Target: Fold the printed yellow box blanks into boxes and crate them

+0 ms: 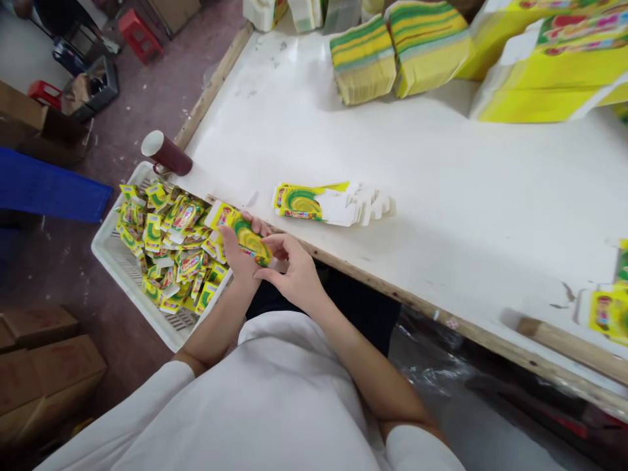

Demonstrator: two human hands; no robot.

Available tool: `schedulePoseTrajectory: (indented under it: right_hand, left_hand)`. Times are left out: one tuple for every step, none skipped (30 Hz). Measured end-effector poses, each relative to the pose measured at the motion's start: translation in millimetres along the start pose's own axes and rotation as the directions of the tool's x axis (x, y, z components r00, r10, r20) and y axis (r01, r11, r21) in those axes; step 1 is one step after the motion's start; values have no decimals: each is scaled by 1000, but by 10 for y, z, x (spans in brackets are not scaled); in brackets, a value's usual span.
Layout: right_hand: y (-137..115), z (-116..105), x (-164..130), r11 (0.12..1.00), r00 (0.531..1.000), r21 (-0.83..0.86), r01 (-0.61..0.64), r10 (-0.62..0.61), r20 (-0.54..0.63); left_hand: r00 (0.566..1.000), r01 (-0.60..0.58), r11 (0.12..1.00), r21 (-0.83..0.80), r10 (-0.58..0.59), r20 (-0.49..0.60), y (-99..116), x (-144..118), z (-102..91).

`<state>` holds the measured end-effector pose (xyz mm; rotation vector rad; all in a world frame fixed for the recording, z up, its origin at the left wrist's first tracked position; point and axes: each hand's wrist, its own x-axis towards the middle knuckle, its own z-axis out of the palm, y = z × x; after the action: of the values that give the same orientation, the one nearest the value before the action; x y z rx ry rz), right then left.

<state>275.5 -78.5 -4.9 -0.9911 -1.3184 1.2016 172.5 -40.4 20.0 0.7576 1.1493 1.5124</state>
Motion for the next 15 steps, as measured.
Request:
schedulePoseTrajectory:
  right_hand:
    - [13, -28, 18, 1000, 1000, 1, -12, 12, -8]
    - [19, -66, 37, 1000, 999, 5, -26, 26, -20]
    - [18, -109, 54, 999, 999, 17, -42, 42, -33]
    - [14, -151, 68, 997, 997, 40, -58, 60, -45]
    - [7, -187, 78, 994, 995, 71, -78, 82, -57]
    - [1, -217, 84, 990, 992, 98, -100, 107, -70]
    - [-2, -240, 88, 986, 988, 117, -118, 128, -82]
    - [-4, -260, 90, 984, 985, 125, -124, 137, -101]
    - [-5, -279, 92, 987, 984, 111, -113, 127, -128]
    - [-7, -302, 93, 995, 982, 62, -83, 92, -164]
    - [-12, -330, 94, 999, 979, -28, -35, 28, -202]
    - [-22, -363, 93, 988, 972, -154, 21, -56, -227]
    - [-39, -397, 89, 950, 962, -304, 75, -150, -230]
    - [-63, -429, 83, 881, 949, -455, 127, -241, -202]
    - [-93, -455, 74, 796, 938, -577, 182, -316, -140]
  left_hand:
    - [999, 14, 1000, 23, -15, 38, -31, -12, -34]
    - [995, 31, 999, 42, -35, 91, -63, -27, -71]
    - [989, 43, 997, 58, -50, 140, -95, -41, -108]
    - [984, 42, 997, 69, -53, 171, -128, -53, -144]
    - [983, 27, 997, 76, -40, 177, -159, -60, -180]
    - [987, 5, 997, 81, -18, 160, -187, -62, -216]
    - [992, -23, 996, 87, 11, 129, -207, -57, -252]
    - [995, -46, 994, 98, 37, 94, -213, -45, -290]
    - [996, -58, 991, 121, 49, 74, -199, -27, -330]
    - [995, -62, 986, 155, 49, 85, -161, -1, -372]
    - [991, -68, 979, 194, 44, 128, -97, 30, -416]
    - [980, -85, 969, 234, 39, 195, -9, 64, -458]
    - [961, -118, 955, 273, 40, 275, 95, 97, -496]
    - [932, -170, 933, 316, 48, 359, 204, 126, -526]
    - [897, -238, 899, 369, 58, 438, 306, 147, -547]
